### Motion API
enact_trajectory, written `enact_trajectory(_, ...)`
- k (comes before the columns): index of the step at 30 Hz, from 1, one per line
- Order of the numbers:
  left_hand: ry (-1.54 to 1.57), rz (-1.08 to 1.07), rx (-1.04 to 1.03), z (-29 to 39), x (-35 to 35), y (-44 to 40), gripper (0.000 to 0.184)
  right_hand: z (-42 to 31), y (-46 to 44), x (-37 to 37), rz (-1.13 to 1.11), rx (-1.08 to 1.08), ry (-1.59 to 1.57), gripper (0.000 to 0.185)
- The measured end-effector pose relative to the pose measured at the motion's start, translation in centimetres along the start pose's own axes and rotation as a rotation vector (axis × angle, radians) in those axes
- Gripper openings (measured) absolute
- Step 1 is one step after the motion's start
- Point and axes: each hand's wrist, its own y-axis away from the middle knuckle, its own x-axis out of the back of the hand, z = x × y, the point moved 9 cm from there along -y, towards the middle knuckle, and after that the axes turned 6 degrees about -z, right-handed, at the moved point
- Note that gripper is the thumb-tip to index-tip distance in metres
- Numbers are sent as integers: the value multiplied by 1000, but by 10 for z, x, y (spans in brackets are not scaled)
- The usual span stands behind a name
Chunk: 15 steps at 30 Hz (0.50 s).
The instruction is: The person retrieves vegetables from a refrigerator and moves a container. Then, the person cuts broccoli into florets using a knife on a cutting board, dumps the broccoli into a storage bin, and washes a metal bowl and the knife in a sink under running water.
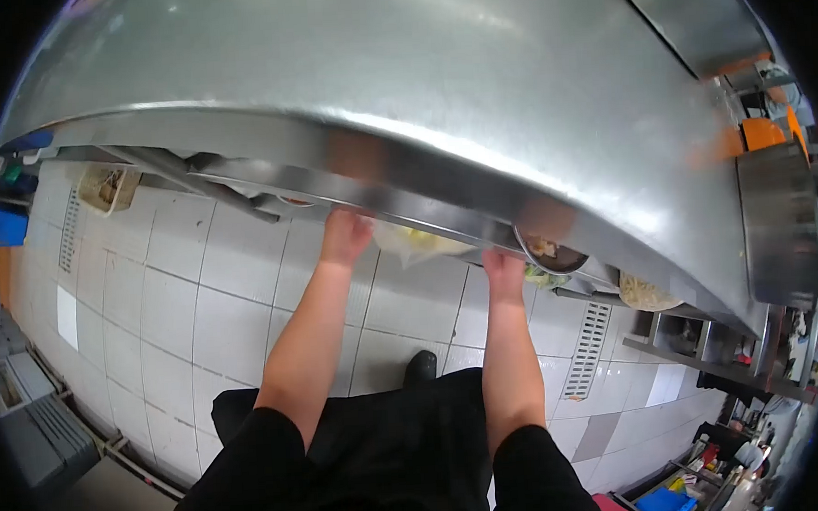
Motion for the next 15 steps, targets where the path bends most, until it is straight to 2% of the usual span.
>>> enact_trajectory(1,-92,145,-53,0,-3,-11,25,8,-27,29,3,11,3,32)
enact_trajectory(2,-187,217,-69,-18,54,-52,30,18,-59,75,-10,5,61,35)
enact_trajectory(3,-301,263,-75,-11,61,-70,33,26,-75,103,-24,-16,120,39)
enact_trajectory(4,-475,245,-83,-2,59,-75,36,28,-73,99,-23,-21,124,39)
enact_trajectory(6,-908,190,-112,19,57,-75,42,-1,-62,58,18,216,1125,33)
enact_trajectory(7,-1187,135,-141,32,52,-67,45,-2,-56,54,16,212,1129,33)
enact_trajectory(9,-1673,13,-257,55,32,-37,51,15,-32,70,127,-87,567,38)
enact_trajectory(10,-1810,-37,-299,67,24,-12,55,12,-6,81,300,-159,664,43)
enact_trajectory(11,-1785,-12,-239,82,24,17,58,8,29,91,474,-231,759,48)
enact_trajectory(12,-1619,163,-71,99,39,48,65,16,56,80,484,-309,799,52)
enact_trajectory(13,-1432,343,82,106,60,100,73,26,89,74,482,-396,845,56)
enact_trajectory(14,-1455,337,165,116,79,152,81,43,130,96,385,-454,878,53)
enact_trajectory(15,-1448,415,292,122,130,214,81,58,171,55,336,-601,992,53)
